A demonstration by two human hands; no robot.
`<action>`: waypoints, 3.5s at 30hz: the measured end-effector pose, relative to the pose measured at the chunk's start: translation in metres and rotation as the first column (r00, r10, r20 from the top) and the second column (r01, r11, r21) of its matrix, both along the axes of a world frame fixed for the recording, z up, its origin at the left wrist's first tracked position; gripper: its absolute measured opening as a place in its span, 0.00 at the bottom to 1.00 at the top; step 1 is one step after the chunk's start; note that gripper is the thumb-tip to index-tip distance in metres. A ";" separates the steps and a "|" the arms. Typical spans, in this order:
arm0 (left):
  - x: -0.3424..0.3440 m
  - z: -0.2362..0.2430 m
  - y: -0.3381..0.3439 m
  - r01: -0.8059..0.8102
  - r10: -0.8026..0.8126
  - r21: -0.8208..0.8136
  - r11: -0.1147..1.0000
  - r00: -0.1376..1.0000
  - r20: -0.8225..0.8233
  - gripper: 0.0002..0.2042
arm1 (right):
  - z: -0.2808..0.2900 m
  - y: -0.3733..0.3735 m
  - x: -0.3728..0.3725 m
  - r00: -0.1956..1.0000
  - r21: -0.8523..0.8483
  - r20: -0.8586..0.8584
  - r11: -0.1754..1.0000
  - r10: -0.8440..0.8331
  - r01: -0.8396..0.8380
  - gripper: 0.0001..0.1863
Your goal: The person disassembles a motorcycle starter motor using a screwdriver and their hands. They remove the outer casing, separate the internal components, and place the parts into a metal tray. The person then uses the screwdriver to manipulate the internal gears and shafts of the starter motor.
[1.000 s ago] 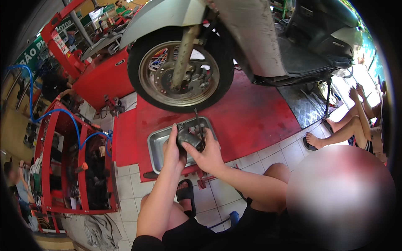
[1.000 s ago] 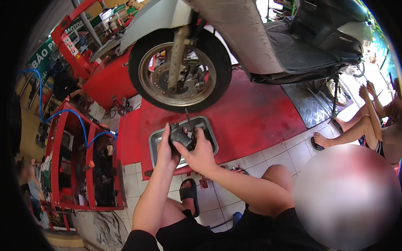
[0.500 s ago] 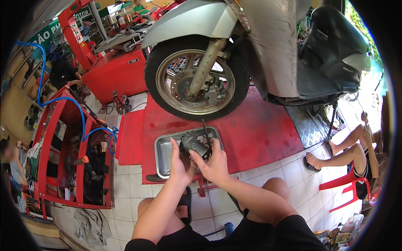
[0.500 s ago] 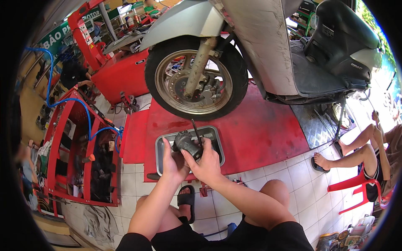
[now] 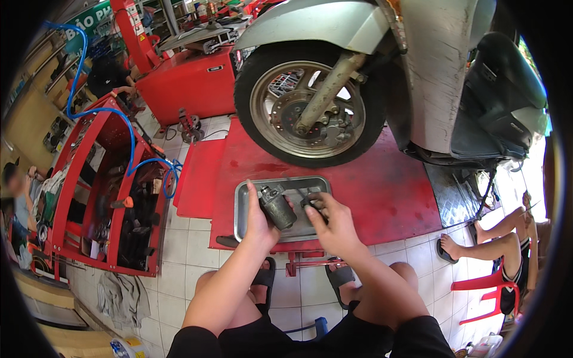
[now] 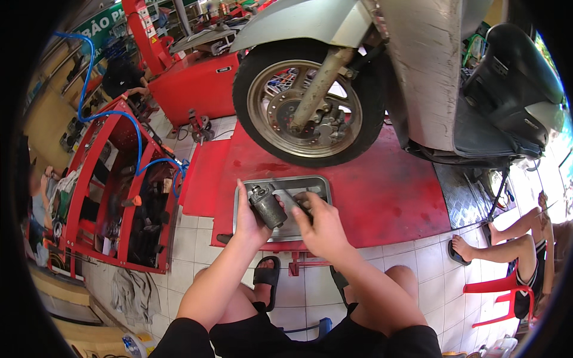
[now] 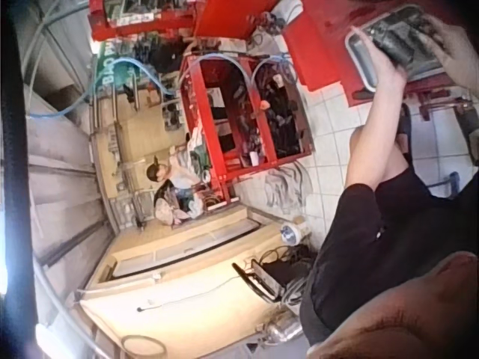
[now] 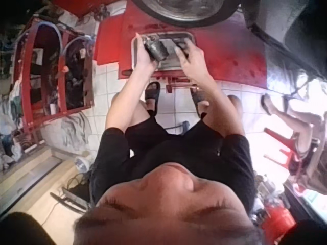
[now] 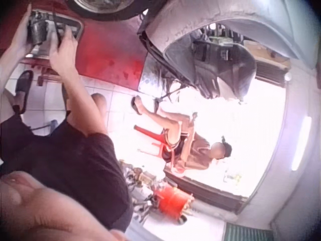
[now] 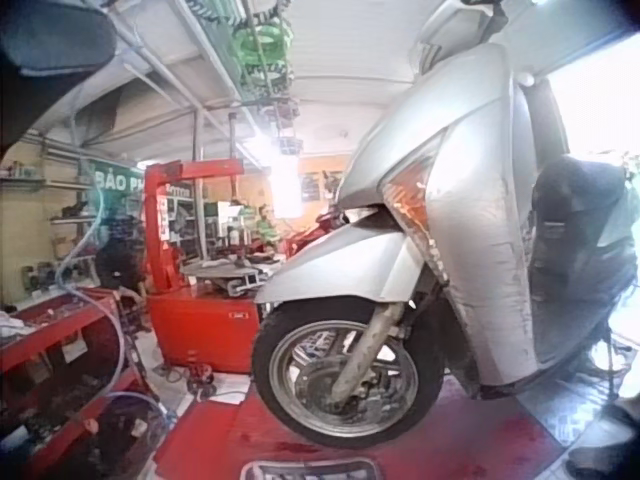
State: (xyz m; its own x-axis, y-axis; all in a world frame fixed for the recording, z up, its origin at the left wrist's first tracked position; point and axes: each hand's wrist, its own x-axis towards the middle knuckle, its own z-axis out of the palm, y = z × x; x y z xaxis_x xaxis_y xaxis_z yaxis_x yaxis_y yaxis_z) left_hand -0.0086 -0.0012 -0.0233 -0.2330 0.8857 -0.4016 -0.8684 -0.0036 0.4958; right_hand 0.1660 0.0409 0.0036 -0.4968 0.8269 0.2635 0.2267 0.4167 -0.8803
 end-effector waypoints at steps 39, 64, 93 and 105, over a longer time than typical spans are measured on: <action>0.020 0.002 -0.004 -0.156 0.020 -0.244 0.957 0.876 -0.483 0.29 | 0.033 -0.004 0.027 0.973 0.120 -0.082 0.971 0.217 -0.206 0.18; -0.014 -0.024 -0.003 0.002 -0.245 -0.405 0.914 0.799 -0.550 0.30 | 0.022 0.019 0.022 0.885 0.245 0.088 0.851 0.457 -0.464 0.08; -0.052 -0.049 -0.006 -0.158 0.003 -0.416 0.895 0.937 -0.349 0.29 | 0.006 0.012 -0.061 0.984 -0.010 -0.126 0.992 0.123 -0.126 0.15; -0.059 -0.043 -0.018 -0.188 0.030 -0.372 0.909 0.920 -0.391 0.29 | -0.002 0.010 -0.068 0.976 0.049 -0.158 0.988 0.152 -0.146 0.09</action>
